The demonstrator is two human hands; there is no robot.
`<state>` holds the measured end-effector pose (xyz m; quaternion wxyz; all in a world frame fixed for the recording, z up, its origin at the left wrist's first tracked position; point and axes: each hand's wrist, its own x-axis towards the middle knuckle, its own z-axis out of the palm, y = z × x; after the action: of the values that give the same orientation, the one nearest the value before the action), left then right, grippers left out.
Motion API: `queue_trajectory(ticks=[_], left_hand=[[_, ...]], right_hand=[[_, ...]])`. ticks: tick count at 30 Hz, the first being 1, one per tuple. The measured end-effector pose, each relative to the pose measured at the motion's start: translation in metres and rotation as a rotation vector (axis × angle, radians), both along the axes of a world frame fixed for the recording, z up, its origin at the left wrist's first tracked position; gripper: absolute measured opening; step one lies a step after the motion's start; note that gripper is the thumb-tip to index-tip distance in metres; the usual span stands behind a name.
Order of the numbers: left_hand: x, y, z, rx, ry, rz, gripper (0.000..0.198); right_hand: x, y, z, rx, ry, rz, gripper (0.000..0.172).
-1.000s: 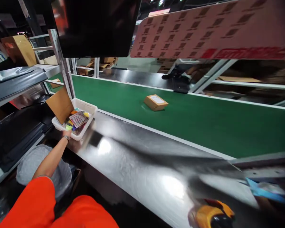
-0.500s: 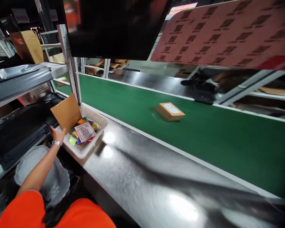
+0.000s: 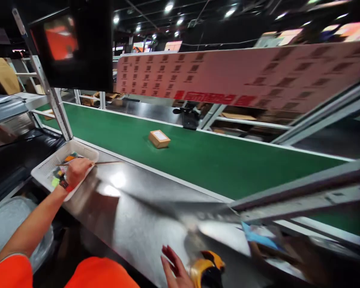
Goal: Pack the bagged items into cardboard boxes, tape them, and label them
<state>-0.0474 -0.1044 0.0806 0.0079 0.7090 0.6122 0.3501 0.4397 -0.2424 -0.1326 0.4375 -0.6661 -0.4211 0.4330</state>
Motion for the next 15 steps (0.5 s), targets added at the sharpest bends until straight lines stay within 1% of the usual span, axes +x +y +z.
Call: queue_trajectory(ticks=[1, 2, 3, 4, 5, 6, 7, 8, 9, 10, 11, 13, 14, 15], left_hand=[[0.041, -0.005, -0.004, -0.027, 0.042, -0.152, 0.032], [0.083, -0.01, -0.012, -0.07, 0.074, -0.282, 0.037], [0.124, -0.014, -0.023, -0.127, 0.095, -0.389, 0.039], [0.163, -0.019, -0.035, -0.199, 0.114, -0.484, 0.04], [0.196, -0.023, -0.049, -0.275, 0.13, -0.555, 0.04], [0.224, -0.027, -0.062, -0.346, 0.136, -0.6, 0.039], [0.244, -0.031, -0.075, -0.403, 0.121, -0.615, 0.036], [0.258, -0.035, -0.086, -0.435, 0.088, -0.587, 0.03], [0.264, -0.039, -0.095, -0.434, 0.034, -0.512, 0.024], [0.264, -0.043, -0.103, -0.403, -0.035, -0.393, 0.025], [0.259, -0.047, -0.11, -0.351, -0.114, -0.239, 0.039], [0.245, -0.054, -0.122, -0.259, -0.285, 0.102, 0.074], [0.238, -0.056, -0.128, -0.263, -0.377, 0.243, 0.085], [0.234, -0.057, -0.134, -0.31, -0.473, 0.345, 0.089]], right_hand=[[0.003, 0.007, 0.014, 0.086, -0.002, -0.013, 0.074], [0.004, 0.013, 0.028, 0.18, -0.014, -0.016, 0.083], [0.006, 0.02, 0.04, 0.268, -0.029, -0.006, 0.092], [0.008, 0.025, 0.05, 0.336, -0.039, 0.006, 0.097], [0.011, 0.031, 0.058, 0.375, -0.039, 0.011, 0.095], [0.015, 0.037, 0.062, 0.378, -0.023, 0.008, 0.087], [0.021, 0.042, 0.063, 0.35, 0.005, -0.004, 0.076], [0.027, 0.046, 0.061, 0.301, 0.037, -0.025, 0.066], [0.035, 0.049, 0.056, 0.246, 0.069, -0.049, 0.06], [0.042, 0.051, 0.049, 0.196, 0.099, -0.066, 0.059], [0.048, 0.051, 0.041, 0.158, 0.128, -0.077, 0.061], [0.056, 0.048, 0.025, 0.119, 0.183, -0.094, 0.065], [0.058, 0.045, 0.019, 0.111, 0.208, -0.098, 0.066], [0.059, 0.041, 0.015, 0.108, 0.231, -0.098, 0.067]])
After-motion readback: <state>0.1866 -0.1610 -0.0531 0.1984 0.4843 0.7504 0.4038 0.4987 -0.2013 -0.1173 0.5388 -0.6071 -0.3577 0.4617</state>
